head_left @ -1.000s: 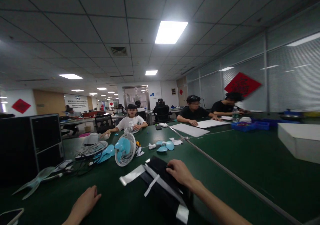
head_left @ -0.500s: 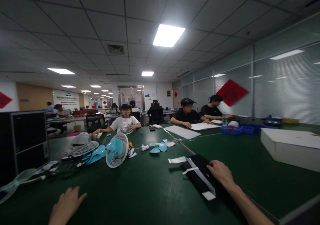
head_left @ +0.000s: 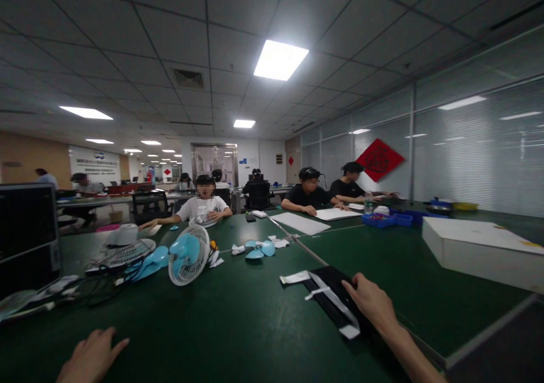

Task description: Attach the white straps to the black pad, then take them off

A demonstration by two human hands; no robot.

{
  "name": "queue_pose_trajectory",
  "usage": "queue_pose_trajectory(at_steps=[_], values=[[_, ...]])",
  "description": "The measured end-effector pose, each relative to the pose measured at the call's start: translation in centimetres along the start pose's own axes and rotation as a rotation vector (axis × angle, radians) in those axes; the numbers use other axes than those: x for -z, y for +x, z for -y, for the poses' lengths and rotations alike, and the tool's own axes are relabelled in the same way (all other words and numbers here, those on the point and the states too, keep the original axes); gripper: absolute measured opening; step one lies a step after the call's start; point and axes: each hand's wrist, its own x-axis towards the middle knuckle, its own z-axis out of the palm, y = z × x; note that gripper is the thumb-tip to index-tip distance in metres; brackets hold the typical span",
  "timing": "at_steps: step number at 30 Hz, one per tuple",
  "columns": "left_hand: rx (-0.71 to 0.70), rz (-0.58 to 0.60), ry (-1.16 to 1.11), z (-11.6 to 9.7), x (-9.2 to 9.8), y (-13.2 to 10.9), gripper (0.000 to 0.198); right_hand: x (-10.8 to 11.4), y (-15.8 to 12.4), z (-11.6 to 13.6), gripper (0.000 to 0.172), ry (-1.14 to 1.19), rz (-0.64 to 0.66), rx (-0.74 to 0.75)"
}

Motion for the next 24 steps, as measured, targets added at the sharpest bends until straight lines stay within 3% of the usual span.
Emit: queue_pose_trajectory(at_steps=[4, 9, 16, 20, 24], values=[[-0.007, 0.001, -0.021, -0.3, 0.2, -0.2, 0.078, 0.7, -2.9, -0.7, 0.042, 0.051, 0.132, -0.036], [0.009, 0.037, 0.004, -1.3, 1.1, -0.8, 0.075, 0.2, -5.0, -0.7, 0.035, 0.170, 0.171, 0.017], [0.026, 0.005, 0.018, -1.9, 1.4, -1.4, 0.071, -0.8, -4.5, -0.4, 0.052, 0.343, 0.181, -0.042], [0.009, -0.012, -0.012, -1.2, 0.9, -0.9, 0.076, -0.7, -4.1, 0.4, 0.045, 0.595, 0.222, -0.050], [0.006, 0.003, -0.036, -0.9, 0.6, -0.7, 0.077, 0.6, -4.0, 2.7, 0.040, 0.795, 0.174, 0.061]])
